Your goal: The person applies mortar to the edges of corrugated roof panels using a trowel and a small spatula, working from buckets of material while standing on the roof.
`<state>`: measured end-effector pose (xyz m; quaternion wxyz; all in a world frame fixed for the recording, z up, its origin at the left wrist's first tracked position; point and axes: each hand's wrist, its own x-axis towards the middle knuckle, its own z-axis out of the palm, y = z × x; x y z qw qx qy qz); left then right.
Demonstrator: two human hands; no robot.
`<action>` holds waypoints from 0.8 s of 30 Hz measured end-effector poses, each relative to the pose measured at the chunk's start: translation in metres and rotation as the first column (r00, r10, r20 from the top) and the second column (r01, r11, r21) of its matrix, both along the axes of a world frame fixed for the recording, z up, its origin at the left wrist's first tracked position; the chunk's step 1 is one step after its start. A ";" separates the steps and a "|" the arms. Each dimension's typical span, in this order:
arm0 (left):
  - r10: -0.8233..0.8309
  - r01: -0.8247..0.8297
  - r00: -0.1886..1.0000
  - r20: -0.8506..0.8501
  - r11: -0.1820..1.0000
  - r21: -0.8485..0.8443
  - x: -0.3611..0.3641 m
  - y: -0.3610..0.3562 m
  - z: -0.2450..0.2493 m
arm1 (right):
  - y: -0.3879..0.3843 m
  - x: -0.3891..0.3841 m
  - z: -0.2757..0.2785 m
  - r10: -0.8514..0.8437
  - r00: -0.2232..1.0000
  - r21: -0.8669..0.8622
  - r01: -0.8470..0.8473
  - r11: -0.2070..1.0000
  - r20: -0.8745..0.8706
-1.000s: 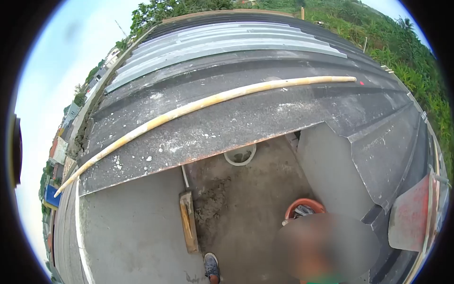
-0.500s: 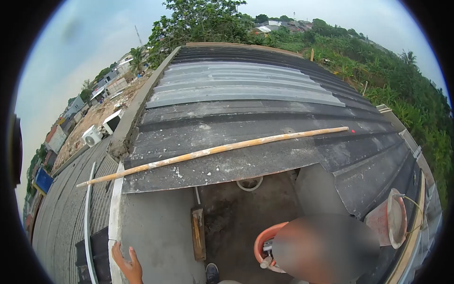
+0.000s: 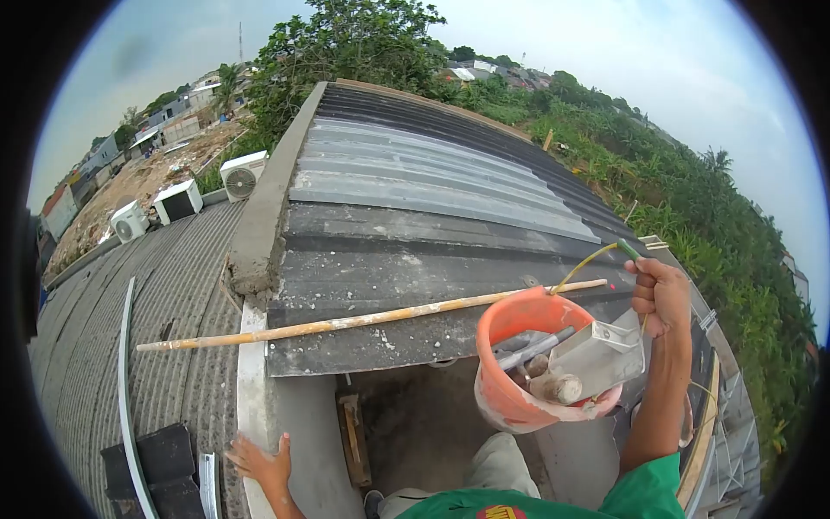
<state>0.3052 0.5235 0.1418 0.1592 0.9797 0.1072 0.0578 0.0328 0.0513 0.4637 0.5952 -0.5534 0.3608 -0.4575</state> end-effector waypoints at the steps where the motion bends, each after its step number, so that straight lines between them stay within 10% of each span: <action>1: -0.013 0.013 1.000 -0.008 1.000 0.006 0.006 -0.007 0.001 | -0.022 0.012 0.014 -0.001 1.000 -0.018 0.002 1.000 0.018; 6: 0.121 -0.114 0.992 -0.032 0.982 0.152 0.018 -0.030 0.008 | -0.116 0.098 0.054 0.098 0.988 -0.025 -0.095 0.995 0.117; 10: 0.085 -0.151 0.955 0.285 0.964 0.220 0.016 -0.027 -0.023 | -0.193 0.181 0.055 0.421 0.903 -0.060 -0.418 0.907 0.082; 24: 0.074 -0.154 0.967 0.242 0.932 0.329 0.031 -0.057 -0.004 | -0.399 0.414 0.006 0.689 0.707 0.090 -0.705 0.703 0.157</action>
